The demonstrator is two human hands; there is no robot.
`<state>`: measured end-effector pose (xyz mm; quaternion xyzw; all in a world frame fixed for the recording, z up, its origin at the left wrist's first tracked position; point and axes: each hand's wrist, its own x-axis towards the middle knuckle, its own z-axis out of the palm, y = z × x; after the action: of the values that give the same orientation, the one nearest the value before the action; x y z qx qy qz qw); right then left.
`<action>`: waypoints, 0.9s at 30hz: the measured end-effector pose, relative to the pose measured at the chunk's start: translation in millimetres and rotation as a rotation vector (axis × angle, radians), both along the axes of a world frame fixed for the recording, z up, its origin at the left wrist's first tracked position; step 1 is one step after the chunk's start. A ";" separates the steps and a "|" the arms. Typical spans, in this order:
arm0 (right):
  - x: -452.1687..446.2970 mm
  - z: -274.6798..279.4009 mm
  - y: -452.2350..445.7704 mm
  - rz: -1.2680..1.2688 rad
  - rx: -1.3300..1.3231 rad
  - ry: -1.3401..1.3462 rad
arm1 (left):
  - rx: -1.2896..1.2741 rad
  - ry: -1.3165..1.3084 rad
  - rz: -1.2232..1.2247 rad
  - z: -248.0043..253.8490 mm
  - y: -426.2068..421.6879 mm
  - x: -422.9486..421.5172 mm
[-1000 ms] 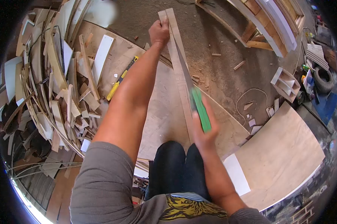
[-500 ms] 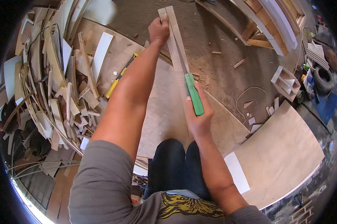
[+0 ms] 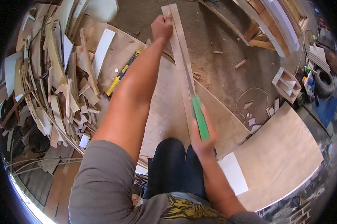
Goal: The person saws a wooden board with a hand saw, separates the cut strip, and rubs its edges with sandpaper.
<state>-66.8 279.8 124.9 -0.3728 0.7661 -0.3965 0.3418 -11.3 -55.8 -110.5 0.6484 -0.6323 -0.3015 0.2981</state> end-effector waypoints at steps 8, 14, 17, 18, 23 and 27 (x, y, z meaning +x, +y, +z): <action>-5.8 11.6 24.0 -0.031 -0.032 -0.050 | 0.051 0.020 0.042 17.8 -2.2 -3.1; -13.8 -6.9 -19.9 -0.080 -0.088 -0.003 | 0.072 -0.009 -0.013 21.6 -2.2 -23.2; -1.0 14.6 11.1 -0.023 -0.089 0.140 | 0.055 -0.071 -0.019 15.1 -8.9 -5.2; -2.4 13.0 11.2 -0.034 -0.068 0.125 | 0.077 -0.060 -0.015 15.9 -6.7 -0.4; -5.9 7.8 13.1 -0.031 -0.050 0.097 | 0.122 0.086 0.021 18.4 8.3 -2.9; -5.0 3.8 13.7 -0.028 -0.056 0.119 | 0.212 -0.017 -0.094 26.0 43.5 8.8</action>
<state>-71.8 293.5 128.7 -0.3945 0.7787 -0.3999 0.2795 -2.5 -12.2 -84.5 0.6485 -0.6290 -0.3747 0.2080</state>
